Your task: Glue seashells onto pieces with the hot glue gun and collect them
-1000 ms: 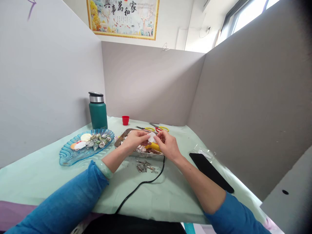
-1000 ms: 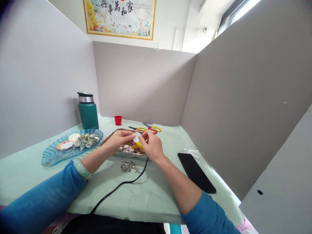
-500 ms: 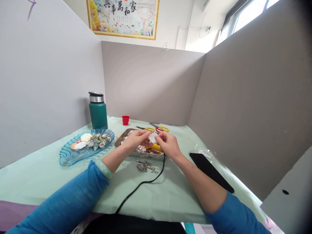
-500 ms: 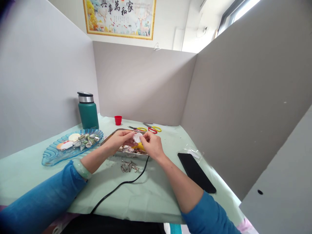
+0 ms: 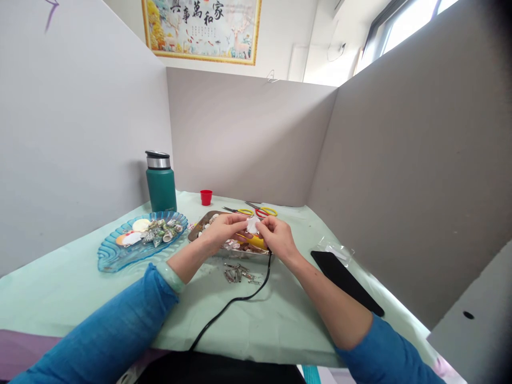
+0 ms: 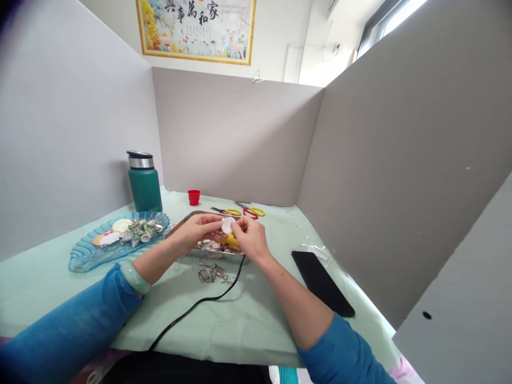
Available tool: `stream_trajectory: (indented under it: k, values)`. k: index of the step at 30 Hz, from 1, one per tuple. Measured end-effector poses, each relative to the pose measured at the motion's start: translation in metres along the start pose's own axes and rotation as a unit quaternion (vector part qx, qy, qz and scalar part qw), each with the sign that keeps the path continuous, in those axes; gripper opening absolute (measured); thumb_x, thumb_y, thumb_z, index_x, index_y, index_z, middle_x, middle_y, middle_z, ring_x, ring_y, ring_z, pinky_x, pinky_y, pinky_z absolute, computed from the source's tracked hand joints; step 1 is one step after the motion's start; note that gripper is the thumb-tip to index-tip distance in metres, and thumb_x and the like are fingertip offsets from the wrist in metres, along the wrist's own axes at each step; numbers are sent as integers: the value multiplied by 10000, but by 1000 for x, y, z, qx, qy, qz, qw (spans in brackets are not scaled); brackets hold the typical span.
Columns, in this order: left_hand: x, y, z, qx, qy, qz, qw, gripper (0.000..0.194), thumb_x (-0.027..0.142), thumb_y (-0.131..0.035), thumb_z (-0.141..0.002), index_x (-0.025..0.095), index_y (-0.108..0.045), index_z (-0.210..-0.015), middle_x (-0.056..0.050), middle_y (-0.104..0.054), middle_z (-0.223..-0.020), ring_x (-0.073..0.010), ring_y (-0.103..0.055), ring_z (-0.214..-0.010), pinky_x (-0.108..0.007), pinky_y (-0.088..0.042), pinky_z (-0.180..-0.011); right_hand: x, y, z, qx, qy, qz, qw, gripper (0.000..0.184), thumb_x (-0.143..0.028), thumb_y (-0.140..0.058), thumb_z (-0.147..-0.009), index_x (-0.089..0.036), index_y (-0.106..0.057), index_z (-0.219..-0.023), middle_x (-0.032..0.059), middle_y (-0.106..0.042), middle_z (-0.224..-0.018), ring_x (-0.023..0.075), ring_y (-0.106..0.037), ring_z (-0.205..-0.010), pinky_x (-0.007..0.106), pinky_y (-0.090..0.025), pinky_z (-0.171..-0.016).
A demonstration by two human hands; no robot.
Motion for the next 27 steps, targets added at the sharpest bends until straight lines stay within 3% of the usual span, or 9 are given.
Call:
stream_trajectory:
  k: [13,27]
  values:
    - [-7,3,-1,12,4,-13,1000,350,364,-750,-641,109,-693,-873,-81,-696,-793,-185,-673,-727,-289,-522,-723,-3,-2,3,-1,5,19,1000,221,-359,-549,-767,-201,-499,-620,-11,-557,-553,118,-466,-479,237,-368,-479]
    - [-2,4,1,34,0,-17,999,380,434,-752,-635,113,-674,-824,-41,-661,-756,-155,-646,-669,-270,-524,-643,-4,-5,4,1,23,29,999,233,-369,-551,-770,-196,-500,-622,-22,-554,-553,112,-473,-491,227,-367,-499]
Point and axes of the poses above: each hand's wrist, its own z-axis away from the middle knuckle, its own y-axis out of the back of the hand, x = y × z, the point moved 10 cm from there along -z, towards the middle knuckle
